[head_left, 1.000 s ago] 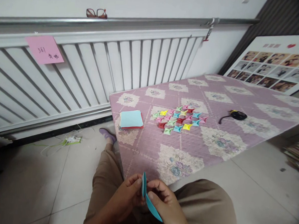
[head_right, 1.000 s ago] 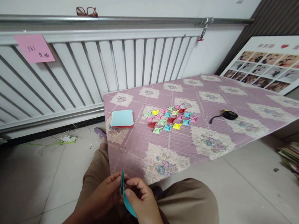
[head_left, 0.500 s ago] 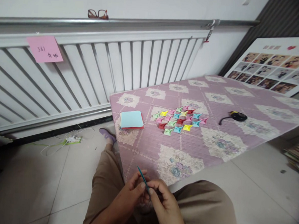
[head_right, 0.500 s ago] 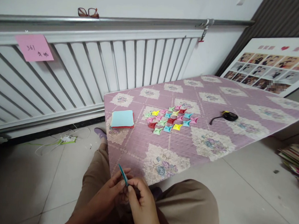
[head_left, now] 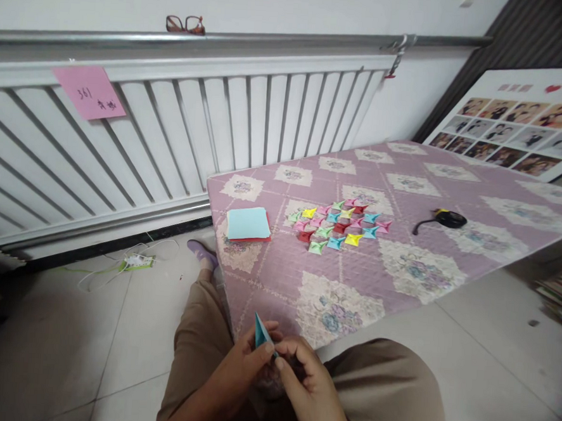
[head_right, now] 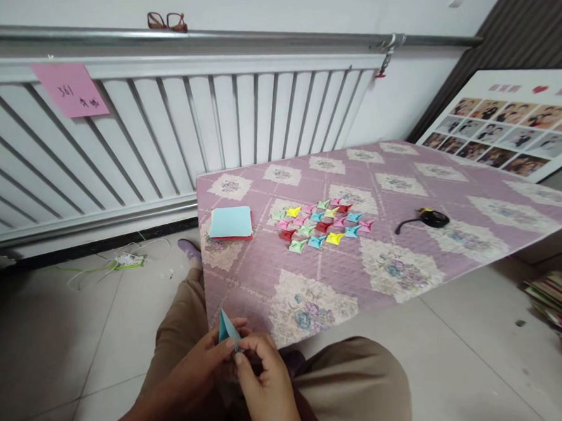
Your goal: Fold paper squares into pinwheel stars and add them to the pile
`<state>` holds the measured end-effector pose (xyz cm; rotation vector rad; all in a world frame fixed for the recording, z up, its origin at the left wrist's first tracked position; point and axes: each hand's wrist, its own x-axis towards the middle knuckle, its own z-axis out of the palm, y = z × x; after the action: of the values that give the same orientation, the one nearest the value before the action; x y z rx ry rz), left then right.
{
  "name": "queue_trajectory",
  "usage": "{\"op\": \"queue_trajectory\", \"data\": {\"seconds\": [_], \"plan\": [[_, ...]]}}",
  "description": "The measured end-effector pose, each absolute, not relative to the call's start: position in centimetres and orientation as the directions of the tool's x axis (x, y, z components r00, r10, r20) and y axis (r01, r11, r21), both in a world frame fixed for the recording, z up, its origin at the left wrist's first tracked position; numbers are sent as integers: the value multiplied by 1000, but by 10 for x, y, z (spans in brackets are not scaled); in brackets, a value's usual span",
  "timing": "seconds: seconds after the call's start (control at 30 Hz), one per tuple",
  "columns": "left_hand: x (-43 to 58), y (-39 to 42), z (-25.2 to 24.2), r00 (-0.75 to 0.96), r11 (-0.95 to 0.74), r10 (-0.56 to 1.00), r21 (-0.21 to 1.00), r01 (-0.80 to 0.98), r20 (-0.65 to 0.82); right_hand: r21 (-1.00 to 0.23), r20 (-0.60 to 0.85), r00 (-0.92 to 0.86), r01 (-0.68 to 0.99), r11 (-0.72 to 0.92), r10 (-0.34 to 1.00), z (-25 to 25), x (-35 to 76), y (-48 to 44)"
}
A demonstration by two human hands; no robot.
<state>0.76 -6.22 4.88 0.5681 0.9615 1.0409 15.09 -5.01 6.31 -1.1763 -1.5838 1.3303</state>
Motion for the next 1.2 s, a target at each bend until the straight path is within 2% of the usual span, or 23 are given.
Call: {"op": "queue_trajectory", "data": {"seconds": [0.2,0.47,0.7,1.03,1.2], "plan": [[6,-63,47,170,429,903,794,-431,-395,-990,-86,-268,129,-52,959,56,150,-49],[3,-65,43,188,422,906,781,-461,-379,-974,-203,-282,-39,-223,938,61,150,-48],[5,-65,45,193,437,898,759,-482,-395,-958,-254,-284,-56,-281,924,64,151,-47],[5,-65,45,196,458,888,766,-451,-416,-973,-219,-257,-14,-231,941,61,151,-50],[5,-65,46,200,473,880,752,-459,-431,-994,-93,-229,73,-78,969,61,153,-52]]}}
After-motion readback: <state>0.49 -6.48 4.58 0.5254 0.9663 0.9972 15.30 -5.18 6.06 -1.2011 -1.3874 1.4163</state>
